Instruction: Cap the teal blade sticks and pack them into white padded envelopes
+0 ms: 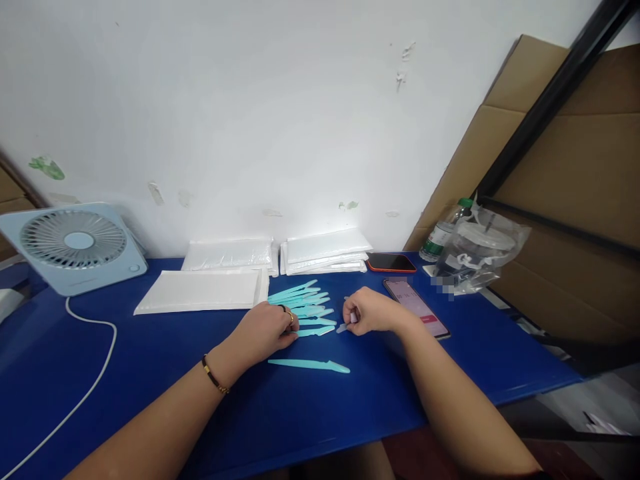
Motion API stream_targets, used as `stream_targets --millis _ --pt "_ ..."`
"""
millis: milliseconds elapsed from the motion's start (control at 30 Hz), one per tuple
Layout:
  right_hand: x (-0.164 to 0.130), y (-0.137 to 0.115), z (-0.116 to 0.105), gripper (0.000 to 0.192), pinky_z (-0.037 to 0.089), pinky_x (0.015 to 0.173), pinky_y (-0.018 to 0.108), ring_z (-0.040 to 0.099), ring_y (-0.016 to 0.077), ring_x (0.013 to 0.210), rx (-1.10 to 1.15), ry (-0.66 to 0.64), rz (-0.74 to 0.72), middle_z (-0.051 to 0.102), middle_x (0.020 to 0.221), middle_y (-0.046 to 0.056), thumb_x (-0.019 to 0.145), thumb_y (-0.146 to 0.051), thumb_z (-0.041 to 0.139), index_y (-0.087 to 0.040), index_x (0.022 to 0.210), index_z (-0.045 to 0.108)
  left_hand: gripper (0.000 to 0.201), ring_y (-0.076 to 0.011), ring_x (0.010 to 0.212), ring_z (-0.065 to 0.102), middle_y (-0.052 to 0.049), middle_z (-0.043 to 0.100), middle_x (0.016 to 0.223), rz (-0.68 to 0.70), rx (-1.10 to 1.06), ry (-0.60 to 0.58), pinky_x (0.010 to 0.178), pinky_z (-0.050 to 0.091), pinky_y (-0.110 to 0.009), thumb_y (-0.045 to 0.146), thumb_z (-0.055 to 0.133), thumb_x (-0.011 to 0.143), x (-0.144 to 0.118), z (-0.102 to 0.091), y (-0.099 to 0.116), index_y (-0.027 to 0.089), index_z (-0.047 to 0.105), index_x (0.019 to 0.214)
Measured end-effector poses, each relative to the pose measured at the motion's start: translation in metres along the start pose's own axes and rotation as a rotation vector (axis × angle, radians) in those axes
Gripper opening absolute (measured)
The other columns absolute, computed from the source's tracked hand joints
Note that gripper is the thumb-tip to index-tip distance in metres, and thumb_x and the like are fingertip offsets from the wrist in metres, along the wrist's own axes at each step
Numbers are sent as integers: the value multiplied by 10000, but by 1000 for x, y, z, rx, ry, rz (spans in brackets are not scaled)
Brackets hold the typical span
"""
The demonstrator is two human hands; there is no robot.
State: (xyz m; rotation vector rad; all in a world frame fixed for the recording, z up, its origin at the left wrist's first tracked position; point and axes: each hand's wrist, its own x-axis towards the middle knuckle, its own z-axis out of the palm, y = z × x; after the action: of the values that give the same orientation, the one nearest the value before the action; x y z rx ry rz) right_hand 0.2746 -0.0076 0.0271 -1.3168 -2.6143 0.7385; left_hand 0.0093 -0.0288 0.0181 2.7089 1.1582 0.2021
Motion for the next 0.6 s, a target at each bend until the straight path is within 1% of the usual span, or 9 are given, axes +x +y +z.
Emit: stream_targets --millis 67,133,267,367,467,533,600 --pt "0 -1 0 109 376 480 181 555 103 545 6 6 -8 637 632 -13 594 -155 605 -168 686 662 167 -163 742 614 -12 692 856 31 -5 6 653 386 -263 253 524 804 0 0 -1 221 686 833" --pt "1 -4 1 110 377 482 177 562 101 553 20 11 -22 640 640 -13 599 -152 594 -167 687 658 184 -162 766 617 -5 690 882 59 12 12 663 384 -264 217 523 794 0 0 0 235 693 862" --pt "4 -10 4 113 370 482 174 562 98 554 27 17 -38 641 646 -15 602 -147 582 -166 687 654 189 -152 731 610 0 673 839 77 67 16 634 374 -255 194 524 786 1 1 1 248 695 845" --pt "8 -14 8 115 364 486 171 555 93 556 31 24 -68 639 651 -16 614 -153 579 -164 698 656 188 -141 707 606 -2 663 838 86 88 15 627 377 -248 211 504 821 1 2 1 234 691 826" --pt "11 -20 13 112 363 505 169 547 85 561 34 32 -126 636 652 -18 631 -138 558 -163 690 650 220 -132 707 608 -6 660 845 104 92 22 634 382 -242 230 470 862 2 2 0 231 690 850" --pt "11 -20 14 119 361 515 171 542 84 564 17 46 -148 634 648 -20 631 -121 549 -164 680 648 221 -133 722 611 -8 661 855 101 85 19 639 386 -240 232 470 867 1 2 0 236 691 871" --pt "8 -17 11 121 355 509 177 540 87 560 1 54 -129 633 640 -20 633 -116 548 -166 673 651 206 -136 730 612 -7 662 866 85 73 4 642 389 -239 230 489 855 1 1 0 241 694 873"
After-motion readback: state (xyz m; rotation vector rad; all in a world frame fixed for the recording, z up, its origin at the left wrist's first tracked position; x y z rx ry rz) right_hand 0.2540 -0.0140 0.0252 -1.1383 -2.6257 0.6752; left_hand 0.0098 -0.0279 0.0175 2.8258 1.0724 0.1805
